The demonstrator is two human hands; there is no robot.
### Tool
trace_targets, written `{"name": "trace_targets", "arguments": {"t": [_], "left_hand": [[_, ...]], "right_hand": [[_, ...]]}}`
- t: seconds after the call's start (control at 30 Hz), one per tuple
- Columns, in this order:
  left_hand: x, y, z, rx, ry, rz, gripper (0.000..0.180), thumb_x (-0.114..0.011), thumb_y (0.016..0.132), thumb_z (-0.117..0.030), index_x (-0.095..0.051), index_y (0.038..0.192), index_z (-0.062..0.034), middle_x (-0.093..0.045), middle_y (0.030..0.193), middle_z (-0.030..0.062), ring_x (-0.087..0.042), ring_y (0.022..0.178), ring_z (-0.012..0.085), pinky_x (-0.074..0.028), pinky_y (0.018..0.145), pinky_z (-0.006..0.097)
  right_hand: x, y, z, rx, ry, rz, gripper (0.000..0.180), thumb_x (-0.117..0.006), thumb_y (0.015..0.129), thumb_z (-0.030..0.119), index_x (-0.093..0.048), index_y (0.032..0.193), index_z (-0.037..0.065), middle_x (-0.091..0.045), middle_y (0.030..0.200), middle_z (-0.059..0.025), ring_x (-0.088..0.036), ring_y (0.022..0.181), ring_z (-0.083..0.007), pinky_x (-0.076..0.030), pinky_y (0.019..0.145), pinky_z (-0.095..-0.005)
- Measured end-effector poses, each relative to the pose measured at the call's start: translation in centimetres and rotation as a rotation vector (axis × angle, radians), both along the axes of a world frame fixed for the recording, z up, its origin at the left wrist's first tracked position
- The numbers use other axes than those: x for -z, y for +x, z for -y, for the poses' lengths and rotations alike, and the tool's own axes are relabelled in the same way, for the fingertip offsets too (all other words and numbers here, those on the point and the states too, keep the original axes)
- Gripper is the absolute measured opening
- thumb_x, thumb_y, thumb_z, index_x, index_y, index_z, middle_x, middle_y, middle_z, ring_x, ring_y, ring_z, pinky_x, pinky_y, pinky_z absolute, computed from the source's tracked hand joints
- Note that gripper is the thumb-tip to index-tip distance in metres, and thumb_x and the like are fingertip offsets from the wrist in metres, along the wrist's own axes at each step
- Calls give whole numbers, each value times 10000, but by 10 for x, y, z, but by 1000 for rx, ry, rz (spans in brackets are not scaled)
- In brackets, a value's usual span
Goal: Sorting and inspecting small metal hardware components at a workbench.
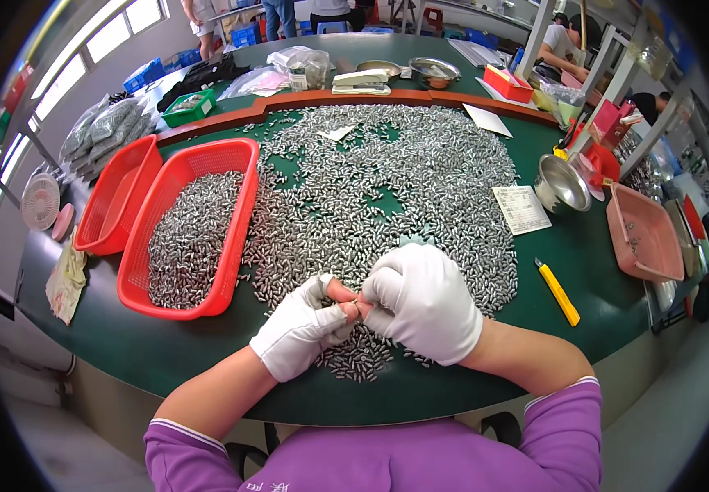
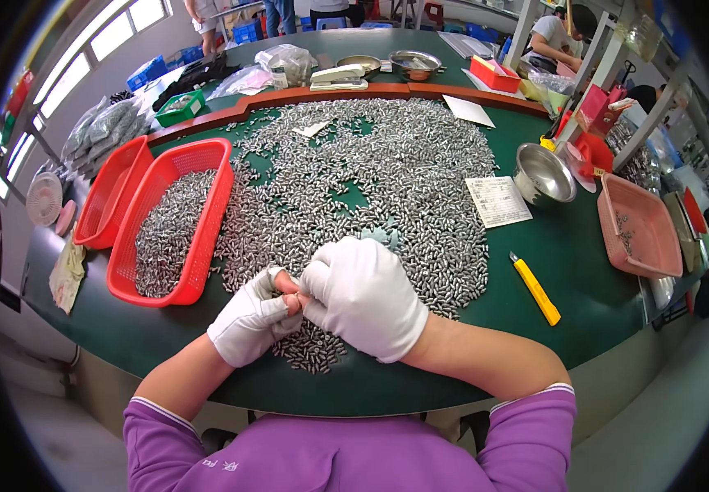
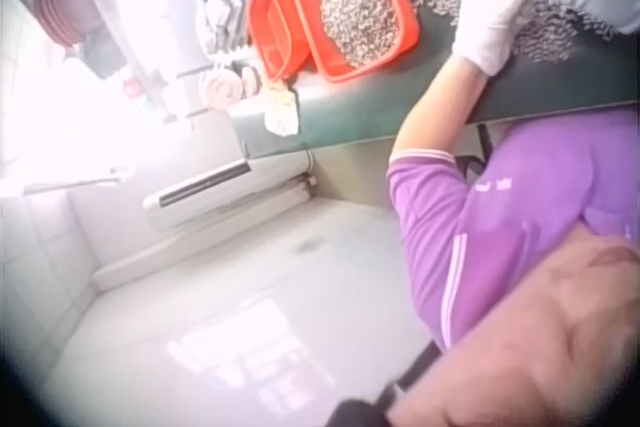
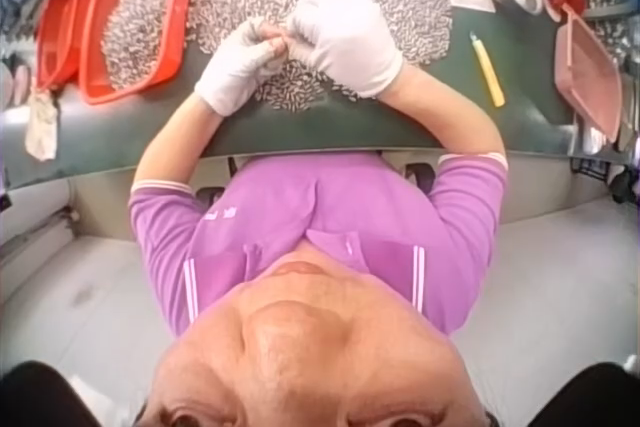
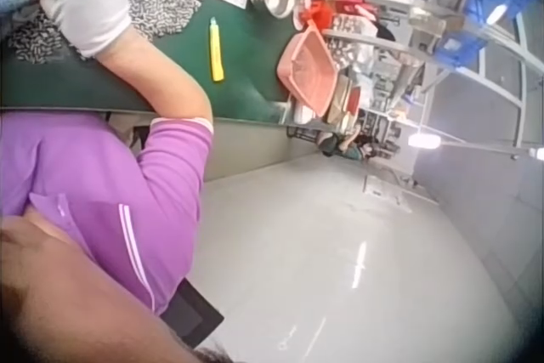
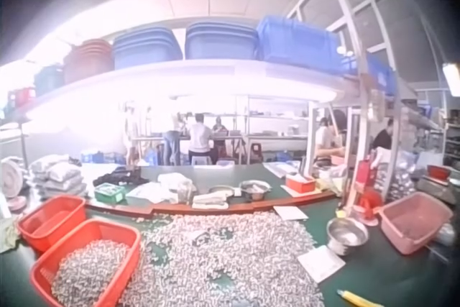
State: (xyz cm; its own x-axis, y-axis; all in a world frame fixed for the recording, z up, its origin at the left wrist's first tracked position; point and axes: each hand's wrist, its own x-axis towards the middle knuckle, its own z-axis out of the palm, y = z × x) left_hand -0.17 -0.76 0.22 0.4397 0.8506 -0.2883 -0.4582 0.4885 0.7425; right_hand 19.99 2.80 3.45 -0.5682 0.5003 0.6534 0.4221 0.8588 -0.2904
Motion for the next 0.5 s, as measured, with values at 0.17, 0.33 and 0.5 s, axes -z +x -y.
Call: {"name": "trace_targets", "arguments": {"t": [0.17,0.33,0.5], "left_hand": [[2,-3,2,34,-1,54,185,-716,893,-85,-552,974,-111,-640,965,24,-616,852,95,-507,745,208],[4,-1,1,16,-15,44,183,-714,896,-94,-552,979,-110,-636,957,23,-613,844,97,-503,735,215],[-1,0,-1,-13,62,17,176,-690,917,-134,-542,1000,-89,-606,904,44,-487,691,87,-379,593,203]], "right_hand": [[4,-2,0,-15,-9,-44,237,-782,642,82,-568,742,99,-587,740,-34,-585,673,-248,-459,584,-368],[3,-1,-3,-19,22,-31,222,-770,651,91,-579,764,93,-595,757,-43,-589,686,-261,-465,594,-380],[-2,4,-15,174,132,34,167,-724,702,68,-598,810,89,-609,827,-64,-598,762,-281,-486,676,-389]]}}
